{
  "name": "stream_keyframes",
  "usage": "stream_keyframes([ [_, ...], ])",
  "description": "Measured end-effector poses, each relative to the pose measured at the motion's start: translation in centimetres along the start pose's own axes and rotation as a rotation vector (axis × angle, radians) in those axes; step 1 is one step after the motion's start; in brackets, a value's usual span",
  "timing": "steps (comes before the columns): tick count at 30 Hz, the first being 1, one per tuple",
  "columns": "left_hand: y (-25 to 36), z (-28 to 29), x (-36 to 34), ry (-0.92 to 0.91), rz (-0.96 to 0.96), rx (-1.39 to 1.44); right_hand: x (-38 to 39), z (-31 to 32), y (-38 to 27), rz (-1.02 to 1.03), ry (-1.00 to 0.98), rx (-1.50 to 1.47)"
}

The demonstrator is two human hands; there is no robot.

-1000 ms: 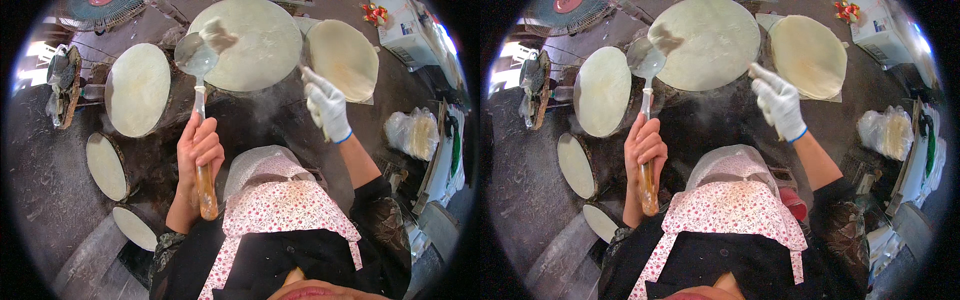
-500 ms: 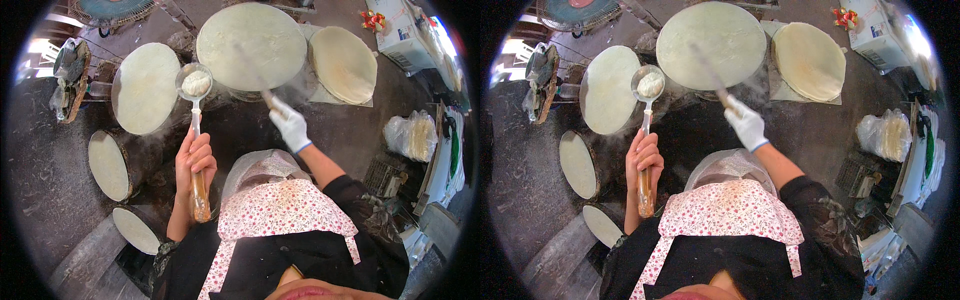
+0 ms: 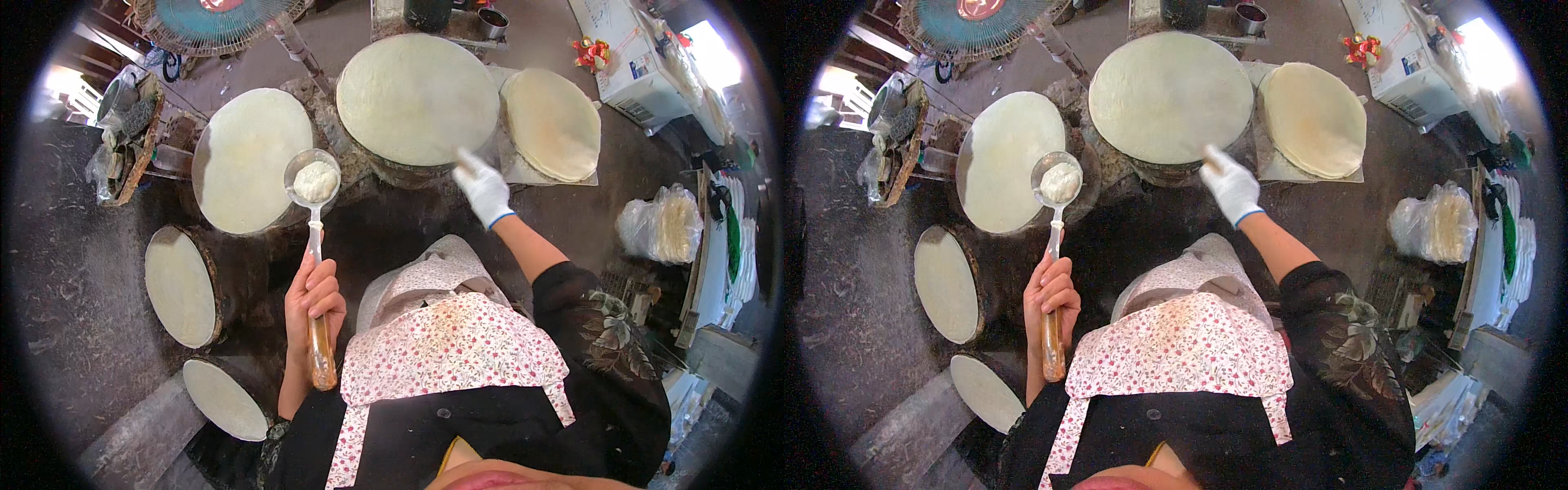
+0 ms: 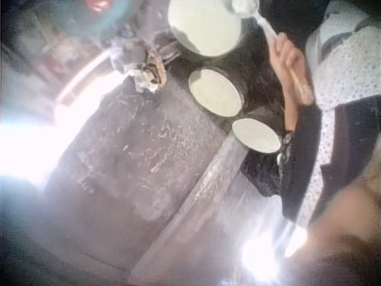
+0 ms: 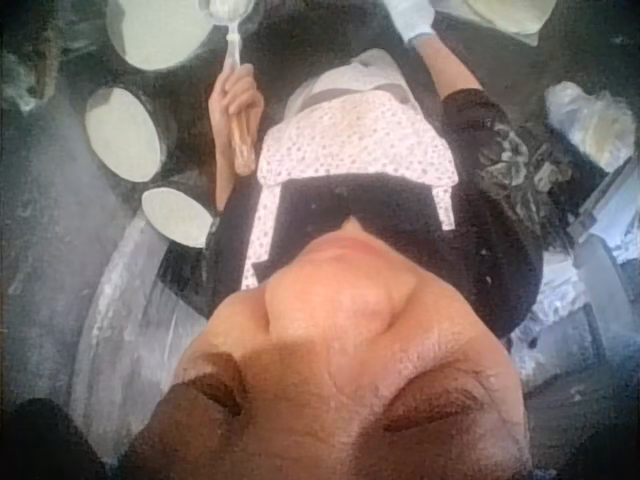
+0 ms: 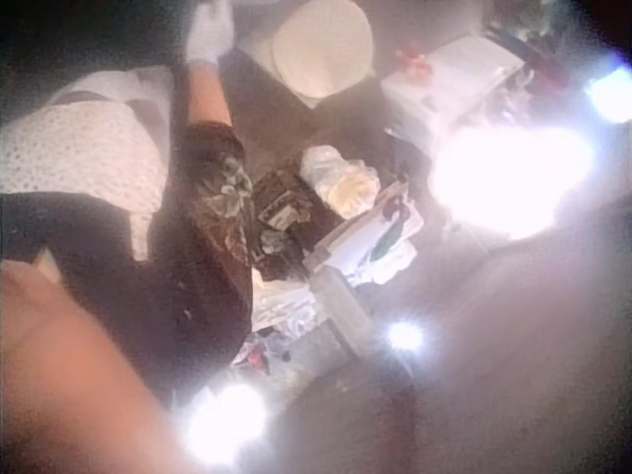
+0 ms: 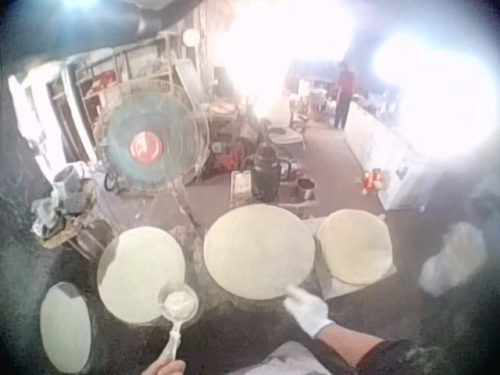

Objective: The person ladles batter onto multiple hot circular griddles, spreads it into thin crepes with a wooden spreader, and removes finished crepes to a stack. The process repeats across several griddles in a continuous cycle.

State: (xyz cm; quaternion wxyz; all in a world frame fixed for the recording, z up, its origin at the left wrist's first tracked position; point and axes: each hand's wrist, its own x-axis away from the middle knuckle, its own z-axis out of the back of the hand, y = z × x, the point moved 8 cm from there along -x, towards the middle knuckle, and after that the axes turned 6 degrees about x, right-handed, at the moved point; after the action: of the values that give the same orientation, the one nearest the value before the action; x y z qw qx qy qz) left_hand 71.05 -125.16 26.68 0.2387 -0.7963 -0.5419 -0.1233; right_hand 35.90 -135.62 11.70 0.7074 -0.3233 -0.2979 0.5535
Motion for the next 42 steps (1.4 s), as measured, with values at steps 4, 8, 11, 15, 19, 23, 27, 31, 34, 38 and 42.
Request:
stream_keyframes([
  [4,-0.9,-0.2,-0.3,-0.037,0.018,0.024,-0.9,-1.5,-0.5,0.056,-0.296,0.081],
  [8,-3.2,-0.1,-1.4,-0.054,-0.031,0.087,-5.1,2.0,-0.4,-0.027,-0.097,-0.086],
  [11,-5.7,-0.3,-2.6,-0.069,-0.038,0.104,-7.7,2.2,-1.5,0.202,-0.28,0.297],
  [15,-8.8,-0.4,-4.1,-0.076,-0.098,0.184,-9.7,4.7,0.2,0.128,-0.243,0.395],
  [19,-11.3,-0.2,-4.8,-0.097,-0.15,0.226,-9.1,5.0,0.5,0.184,-0.441,0.469],
  [23,-13.2,0.1,-5.3,-0.103,-0.186,0.264,-9.1,5.2,0.7,-0.129,-0.643,-0.191],
  [27,-15.0,0.4,-4.8,-0.076,-0.243,0.267,-9.1,4.2,0.2,-0.414,-0.829,-0.661],
  [31,-16.3,1.0,-3.7,-0.064,-0.301,0.236,-9.5,3.6,1.2,-0.457,-0.8,-0.607],
  [34,-16.7,2.0,-2.6,-0.074,-0.35,0.264,-9.0,3.3,2.0,-0.447,-0.809,-0.664],
  [38,-17.3,2.5,-1.6,-0.079,-0.378,0.296,-9.2,4.0,3.6,-0.476,-0.82,-0.701],
  [42,-18.1,1.4,-1.1,-0.16,-0.375,0.337,-12.1,5.4,4.9,-0.377,-0.662,-0.613],
])
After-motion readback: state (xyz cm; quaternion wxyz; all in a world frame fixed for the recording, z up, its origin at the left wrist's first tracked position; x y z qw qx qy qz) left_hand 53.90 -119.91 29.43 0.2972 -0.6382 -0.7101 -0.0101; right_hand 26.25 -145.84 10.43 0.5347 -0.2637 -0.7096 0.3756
